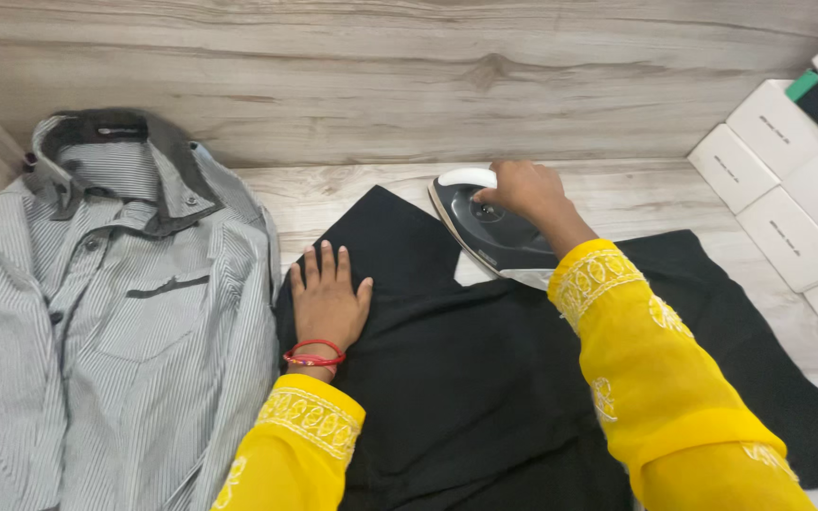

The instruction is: The person irons a black t-shirt on a flat surface using a handheld iron. They smooth the fabric with one hand while moving the iron over the body and sleeves, then flip the shirt to iron the other side.

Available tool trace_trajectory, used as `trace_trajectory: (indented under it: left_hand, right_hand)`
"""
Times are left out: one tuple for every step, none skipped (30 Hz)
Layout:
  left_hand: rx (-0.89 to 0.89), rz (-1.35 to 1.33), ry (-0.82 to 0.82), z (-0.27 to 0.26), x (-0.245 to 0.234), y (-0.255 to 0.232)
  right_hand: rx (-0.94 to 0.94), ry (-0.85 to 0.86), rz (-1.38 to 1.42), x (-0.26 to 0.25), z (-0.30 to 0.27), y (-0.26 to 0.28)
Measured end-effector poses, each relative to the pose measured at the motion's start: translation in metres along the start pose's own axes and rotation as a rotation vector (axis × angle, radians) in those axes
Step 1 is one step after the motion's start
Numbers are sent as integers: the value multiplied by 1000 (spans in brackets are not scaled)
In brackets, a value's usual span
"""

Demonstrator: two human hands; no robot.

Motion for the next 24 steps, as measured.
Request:
trace_trajectory:
  left_hand:
    - [-2,-3,4,0,3,0]
    - [-4,-6,8,1,6,0]
    - [6,-4,3,-1,8,2]
    - [15,-3,-2,-2,9,3]
    - [21,3,-14,1,7,6]
    - [13,17,-13,5,5,7]
    - [2,32,-7,5,3,5]
    - [-10,48,-1,5,1,-1]
    - [-19,38,17,7,-3,-10]
    - [-28,28,34,8,-7,-23]
    - [-41,20,49,8,-12,-37]
    - [75,-30,10,4,-18,-59]
    - [195,-80,-27,-3,-23,-85]
    - [297,-135,21,-10,-24,-111]
    - [398,-193,71,-19,-24,-136]
    - [414,-187,164,-27,-23,-153]
    - [430,-182,255,-33,-21,-169]
    - [445,-177,345,-34,-19,-178]
    - [438,-163,343,-32,-18,-183]
    - [431,-150,340,-30,-17,-185]
    - [418,-131,332,-25,-17,-185]
    - [411,-128,328,-19,-16,-184]
    - [405,-124,332,-17,-15,-183]
    - [398,-119,336,-16,-13,-182]
  right_hand:
    - [-25,8,-6,1,-3,-21]
    - [17,1,8,1,-5,-46]
    - [65,-1,25,3,-10,-75]
    - [113,-4,42,5,-16,-105]
    - [128,-55,111,4,-22,-137]
    - [143,-106,179,2,-31,-171]
    - [185,-178,239,1,-38,-204]
    - [227,-249,298,1,-46,-237]
    - [321,-321,485,3,-57,-269]
    - [414,-392,672,5,-70,-299]
    - [464,-469,644,5,-80,-324]
    - [513,-545,614,5,-88,-347]
    - [545,-618,571,5,-97,-368]
    - [576,-691,527,8,-104,-384]
    - [598,-737,476,14,-110,-396]
    - [620,-783,424,22,-117,-407]
    - [640,-830,368,28,-123,-418]
    - [635,-901,362,37,-127,-424]
    - [626,-969,350,49,-129,-428]
    - [616,-1037,337,57,-133,-434]
    - [594,-1055,459,66,-132,-441]
    - [570,-1072,581,76,-129,-445]
    - [550,-1079,705,88,-129,-448]
    - [562,-1117,845,101,-127,-449]
Point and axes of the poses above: each hand's wrist, its own z-axis towards the middle knuckle, its own x-axis out of the palm, y = z × x, the point moved 3 cm from there along z, towards the middle knuckle, and after that the axes turned 4 degrees about -z, right-handed, at the moved point
